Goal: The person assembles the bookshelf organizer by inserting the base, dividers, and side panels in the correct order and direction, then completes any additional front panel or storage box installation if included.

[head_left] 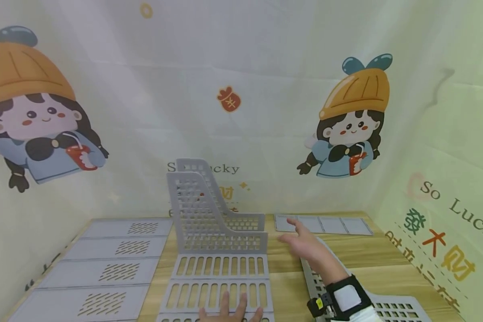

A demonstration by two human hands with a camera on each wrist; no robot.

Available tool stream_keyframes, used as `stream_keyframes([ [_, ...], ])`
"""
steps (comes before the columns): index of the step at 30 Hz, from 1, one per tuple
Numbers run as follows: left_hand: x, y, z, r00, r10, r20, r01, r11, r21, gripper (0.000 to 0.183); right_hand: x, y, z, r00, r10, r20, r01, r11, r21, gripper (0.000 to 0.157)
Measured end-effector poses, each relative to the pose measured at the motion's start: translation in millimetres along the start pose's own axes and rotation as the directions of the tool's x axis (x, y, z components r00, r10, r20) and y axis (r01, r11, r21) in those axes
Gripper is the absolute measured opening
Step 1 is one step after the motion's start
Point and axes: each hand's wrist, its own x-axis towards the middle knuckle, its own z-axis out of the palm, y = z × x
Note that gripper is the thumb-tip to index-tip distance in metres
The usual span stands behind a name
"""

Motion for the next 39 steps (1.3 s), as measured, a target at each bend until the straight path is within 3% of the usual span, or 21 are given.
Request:
stream_keyframes([
  [3, 0.7, -0.1, 0.7, 0.999, 0.025, -0.020, -0.025, 1.000, 0.012, 0.071, 0.6, 4.6, -10.5, 1.000, -0.024, -0.006, 0.022, 0.978, -0.206, 0.076],
  [6, 3.5, 1.2, 0.6, 1.000, 0.008, -0.006, -0.008, 1.000, 0.000, 0.069, 1.2, 10.4, -17.7, 1.000, -0.021, 0.012, 0.024, 0.933, -0.359, 0.079],
  [8, 5.2, 3.9, -0.8, 1.000, -0.010, 0.002, 0.010, 0.999, 0.031, 0.066, 0.7, 15.7, -20.9, 1.000, 0.010, 0.015, -0.002, 0.884, -0.467, 0.085],
  [12, 8.2, 13.4, -10.2, 0.994, -0.106, 0.037, 0.104, 0.993, 0.055, 0.065, -0.8, 28.1, -24.0, 0.992, 0.127, 0.008, -0.094, 0.778, -0.622, 0.107],
  [14, 8.8, 19.1, -15.9, 0.975, -0.220, 0.028, 0.221, 0.974, -0.043, 0.075, -1.4, 32.7, -24.7, 0.983, 0.185, 0.004, -0.138, 0.746, -0.652, 0.117],
  [17, 9.4, 21.9, -22.0, 0.924, -0.383, 0.009, 0.377, 0.904, -0.203, 0.085, -0.7, 36.6, -24.9, 0.972, 0.236, -0.023, -0.190, 0.718, -0.669, 0.125],
  [19, 11.2, 17.0, -23.4, 0.907, -0.420, 0.029, 0.415, 0.880, -0.231, 0.080, 0.2, 37.2, -24.9, 0.963, 0.264, -0.054, -0.229, 0.699, -0.678, 0.129],
  [20, 11.5, 13.1, -23.7, 0.912, -0.407, 0.051, 0.408, 0.889, -0.206, 0.075, 0.6, 37.6, -25.2, 0.960, 0.274, -0.062, -0.241, 0.691, -0.681, 0.128],
  [24, 20.3, -8.7, -18.3, 0.946, -0.287, 0.149, 0.303, 0.947, -0.106, 0.070, 2.0, 36.8, -26.7, 0.952, 0.299, -0.071, -0.269, 0.700, -0.662, 0.124],
  [27, 27.7, -20.7, -10.0, 0.959, -0.224, 0.175, 0.251, 0.956, -0.154, 0.076, 1.3, 36.4, -28.1, 0.954, 0.292, -0.076, -0.270, 0.714, -0.646, 0.118],
  [34, 34.8, -24.8, -2.2, 0.958, -0.225, 0.180, 0.251, 0.958, -0.139, 0.080, -2.1, 35.0, -30.8, 0.961, 0.263, -0.088, -0.256, 0.721, -0.644, 0.111],
  [39, 35.9, -30.2, -1.8, 0.964, -0.191, 0.182, 0.219, 0.965, -0.144, 0.081, -3.1, 33.7, -32.0, 0.962, 0.254, -0.100, -0.260, 0.737, -0.624, 0.110],
])
